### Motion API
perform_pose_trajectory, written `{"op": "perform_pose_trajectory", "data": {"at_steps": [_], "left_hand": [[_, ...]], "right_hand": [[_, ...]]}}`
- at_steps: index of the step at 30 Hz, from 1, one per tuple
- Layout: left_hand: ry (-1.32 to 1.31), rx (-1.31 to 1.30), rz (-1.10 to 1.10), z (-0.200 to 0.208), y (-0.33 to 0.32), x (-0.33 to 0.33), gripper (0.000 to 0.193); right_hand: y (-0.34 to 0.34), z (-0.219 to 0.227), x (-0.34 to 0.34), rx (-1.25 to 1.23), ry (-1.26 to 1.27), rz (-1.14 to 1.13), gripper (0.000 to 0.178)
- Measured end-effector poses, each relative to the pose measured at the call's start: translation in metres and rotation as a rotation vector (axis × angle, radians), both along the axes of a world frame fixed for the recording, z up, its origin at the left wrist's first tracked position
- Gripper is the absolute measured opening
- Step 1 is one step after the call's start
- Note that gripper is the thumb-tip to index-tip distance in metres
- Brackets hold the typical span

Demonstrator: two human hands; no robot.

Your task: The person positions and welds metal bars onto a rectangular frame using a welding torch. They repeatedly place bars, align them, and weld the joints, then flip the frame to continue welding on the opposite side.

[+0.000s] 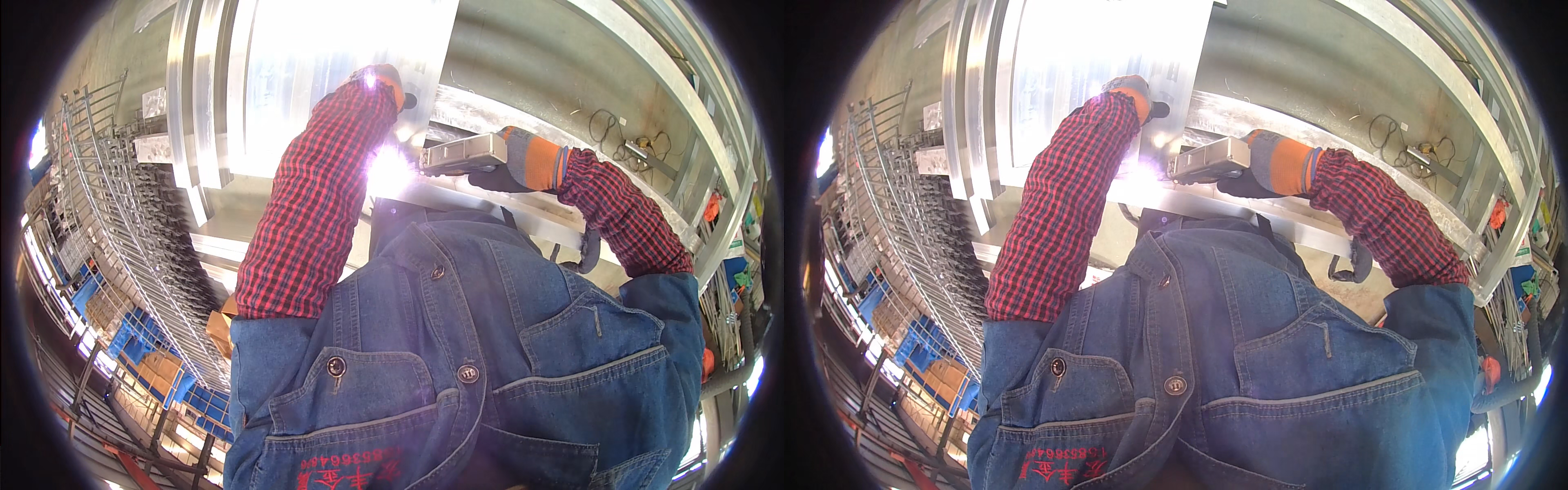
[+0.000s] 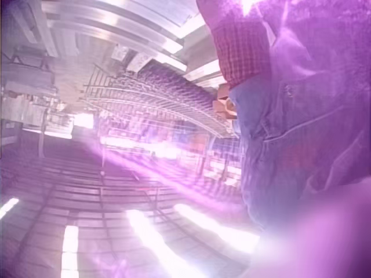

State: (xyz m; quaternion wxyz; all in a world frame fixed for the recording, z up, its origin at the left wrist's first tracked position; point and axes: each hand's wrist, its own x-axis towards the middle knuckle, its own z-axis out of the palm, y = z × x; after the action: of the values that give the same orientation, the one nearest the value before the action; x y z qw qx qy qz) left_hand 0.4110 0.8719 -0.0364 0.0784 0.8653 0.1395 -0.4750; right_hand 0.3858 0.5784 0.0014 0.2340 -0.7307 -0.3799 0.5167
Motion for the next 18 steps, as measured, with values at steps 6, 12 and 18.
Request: {"op": "perform_pose_trajectory", "data": {"at_steps": [6,12,18], "left_hand": [[-0.029,0.013,-0.084,-0.013,0.006,-0.002,0.044],[0.008,0.009,-0.031,-0.005,0.005,-0.007,0.046],[0.011,0.007,-0.018,0.004,0.002,-0.005,0.048]], "right_hand": [[0.001,0.003,0.0,0.074,-0.006,-0.025,0.034],[-0.001,0.002,0.002,-0.027,0.023,-0.016,0.035],[-0.002,0.002,0.004,0.043,-0.044,0.021,0.035]]}}
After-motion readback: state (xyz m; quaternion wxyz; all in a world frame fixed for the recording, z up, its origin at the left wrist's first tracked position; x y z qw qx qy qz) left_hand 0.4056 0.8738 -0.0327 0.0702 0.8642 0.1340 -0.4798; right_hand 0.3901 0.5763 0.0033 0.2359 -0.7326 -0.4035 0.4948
